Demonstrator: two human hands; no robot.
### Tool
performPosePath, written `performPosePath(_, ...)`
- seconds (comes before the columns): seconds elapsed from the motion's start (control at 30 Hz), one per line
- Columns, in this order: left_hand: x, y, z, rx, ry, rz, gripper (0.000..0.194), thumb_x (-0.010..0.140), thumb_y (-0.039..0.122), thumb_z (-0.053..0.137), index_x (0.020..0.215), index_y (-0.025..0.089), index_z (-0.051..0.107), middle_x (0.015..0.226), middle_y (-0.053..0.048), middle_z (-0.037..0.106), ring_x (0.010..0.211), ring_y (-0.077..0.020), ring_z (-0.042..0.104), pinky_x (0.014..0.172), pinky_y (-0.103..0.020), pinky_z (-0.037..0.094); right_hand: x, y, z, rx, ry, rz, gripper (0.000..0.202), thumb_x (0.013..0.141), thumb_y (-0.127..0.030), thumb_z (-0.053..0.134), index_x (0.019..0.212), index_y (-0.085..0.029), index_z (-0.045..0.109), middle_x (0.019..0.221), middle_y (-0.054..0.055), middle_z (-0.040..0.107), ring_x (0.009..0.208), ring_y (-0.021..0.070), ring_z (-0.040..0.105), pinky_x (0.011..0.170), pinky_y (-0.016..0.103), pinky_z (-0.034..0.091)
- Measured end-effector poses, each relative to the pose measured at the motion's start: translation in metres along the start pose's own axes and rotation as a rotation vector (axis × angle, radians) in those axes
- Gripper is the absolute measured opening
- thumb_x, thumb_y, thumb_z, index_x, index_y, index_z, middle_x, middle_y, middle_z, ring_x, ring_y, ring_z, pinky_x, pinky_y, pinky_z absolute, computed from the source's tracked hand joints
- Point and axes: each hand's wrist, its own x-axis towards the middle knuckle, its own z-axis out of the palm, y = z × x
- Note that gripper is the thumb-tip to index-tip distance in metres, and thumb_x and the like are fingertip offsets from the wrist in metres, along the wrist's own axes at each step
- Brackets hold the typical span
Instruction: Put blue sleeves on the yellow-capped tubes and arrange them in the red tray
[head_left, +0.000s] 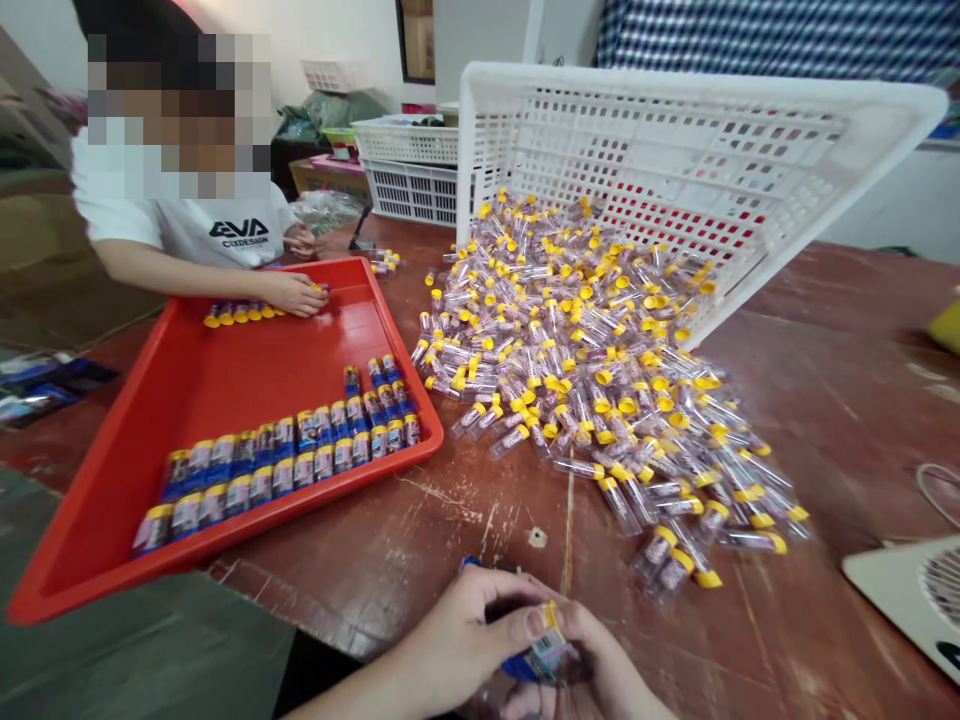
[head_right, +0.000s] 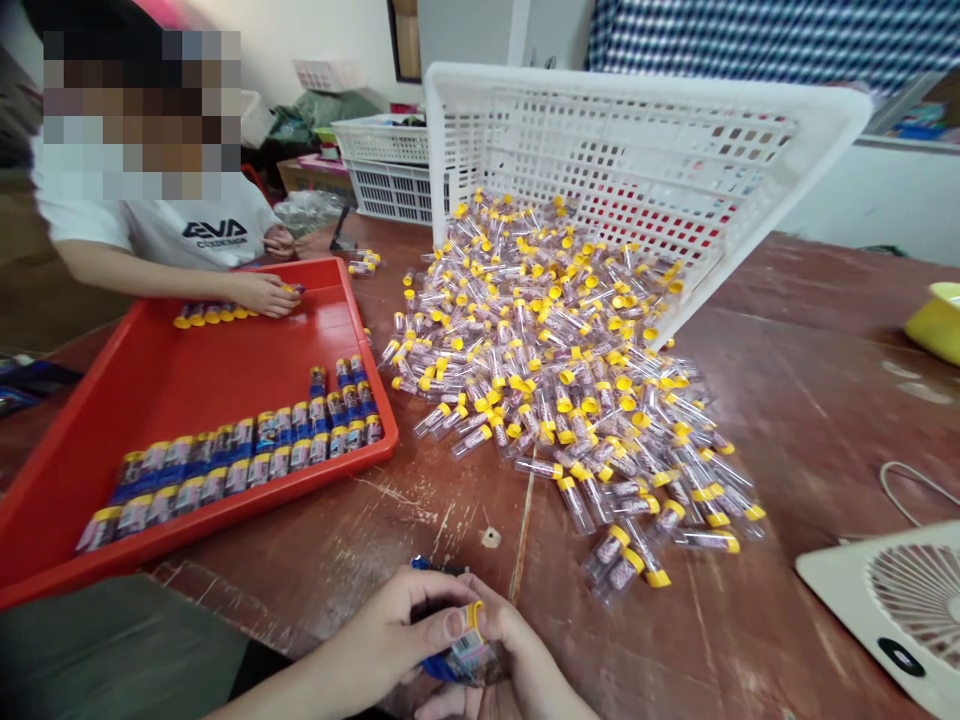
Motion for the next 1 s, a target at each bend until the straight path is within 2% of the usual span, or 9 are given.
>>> performPosePath(0.1,0.001,-0.001,0.001,-0.028,-0.008,0.006,0.049,0.082,0.058,0.067,0.108,0.017,0.073,0.107,-0.007,0.071,0.102,-0.0222,0.064,0.090,-0.029,0.048,-0.001,-0.002,0.001,-0.034,-0.059,0.001,0.044,0.080,-0.030,0.066,0.120,-0.017,0.055,0.093,0.010,0.074,0.069,0.0212,0.073,0.064,0.030,0.056)
performPosePath(0.2,0.002,-0.002,0.001,-0.102,0.024,-0.016,0.054,0.077,0.060,0.071,0.107,0.015,0.071,0.107,-0.009,0.070,0.100,-0.0221,0.064,0.089,-0.031,0.048,-0.004,-0.006,-0.010,-0.063,-0.136,-0.006,0.045,0.083,-0.046,0.064,0.119,-0.020,0.056,0.096,0.010,0.072,0.073,0.0215,0.072,0.065,0.032,0.057)
performPosePath(0.3,0.003,-0.001,-0.001,-0.235,0.136,-0.083,0.059,0.073,0.062,0.074,0.105,0.013,0.069,0.100,-0.009,0.070,0.089,-0.0206,0.064,0.081,-0.030,0.049,-0.010,-0.013,-0.022,-0.225,-0.092,-0.223,0.047,0.080,-0.059,0.066,0.109,-0.023,0.060,0.098,0.008,0.067,0.085,0.0236,0.067,0.056,0.030,0.056)
performPosePath(0.4,0.003,-0.001,-0.002,-0.346,0.228,-0.131,0.058,0.072,0.058,0.077,0.104,0.012,0.067,0.097,-0.009,0.069,0.087,-0.0186,0.063,0.079,-0.029,0.048,-0.016,-0.021,-0.022,-0.633,0.071,-0.522,0.036,0.078,-0.044,0.075,0.105,-0.022,0.064,0.094,0.007,0.062,0.085,0.0194,0.060,0.062,0.025,0.053)
performPosePath(0.5,0.003,-0.001,-0.004,-0.413,0.278,-0.151,0.060,0.069,0.055,0.081,0.106,0.011,0.065,0.098,-0.008,0.069,0.089,-0.0175,0.061,0.081,-0.027,0.047,-0.021,-0.031,-0.013,-0.834,0.157,-0.663,0.017,0.081,-0.034,0.073,0.083,-0.019,0.067,0.085,0.005,0.058,0.071,0.0132,0.053,0.065,0.023,0.047)
performPosePath(0.67,0.000,-0.002,-0.006,-0.543,0.338,-0.202,0.063,0.063,0.053,0.086,0.104,0.011,0.064,0.095,-0.008,0.069,0.080,-0.0149,0.061,0.077,-0.027,0.048,-0.014,-0.036,-0.008,-0.634,0.163,-0.637,0.021,0.083,-0.037,0.071,0.081,-0.018,0.064,0.088,0.003,0.056,0.053,0.0064,0.041,0.048,0.020,0.035)
performPosePath(0.77,0.000,0.000,-0.005,-0.574,0.325,-0.186,0.057,0.063,0.049,0.087,0.100,0.011,0.065,0.088,-0.005,0.068,0.076,-0.0141,0.061,0.072,-0.025,0.048,-0.004,-0.033,-0.004,-0.693,0.169,-0.639,0.023,0.079,-0.036,0.075,0.094,-0.021,0.067,0.088,0.004,0.058,0.065,0.0109,0.051,0.056,0.020,0.043)
performPosePath(0.83,0.000,0.002,-0.005,-0.590,0.318,-0.173,0.051,0.066,0.046,0.086,0.096,0.011,0.065,0.085,-0.005,0.067,0.075,-0.0135,0.061,0.071,-0.023,0.048,-0.001,-0.034,0.002,-0.684,0.153,-0.670,0.017,0.077,-0.031,0.078,0.085,-0.019,0.067,0.087,0.003,0.058,0.070,0.0111,0.053,0.061,0.020,0.045)
performPosePath(1.0,-0.001,0.002,-0.010,-0.582,0.198,-0.106,0.039,0.085,0.047,0.069,0.088,0.008,0.066,0.074,-0.009,0.067,0.067,-0.0129,0.061,0.064,-0.021,0.046,-0.011,-0.053,0.010,-0.324,0.384,-0.723,0.026,0.070,-0.028,0.083,0.078,-0.018,0.061,0.096,0.002,0.061,0.053,0.0045,0.045,0.047,0.017,0.039)
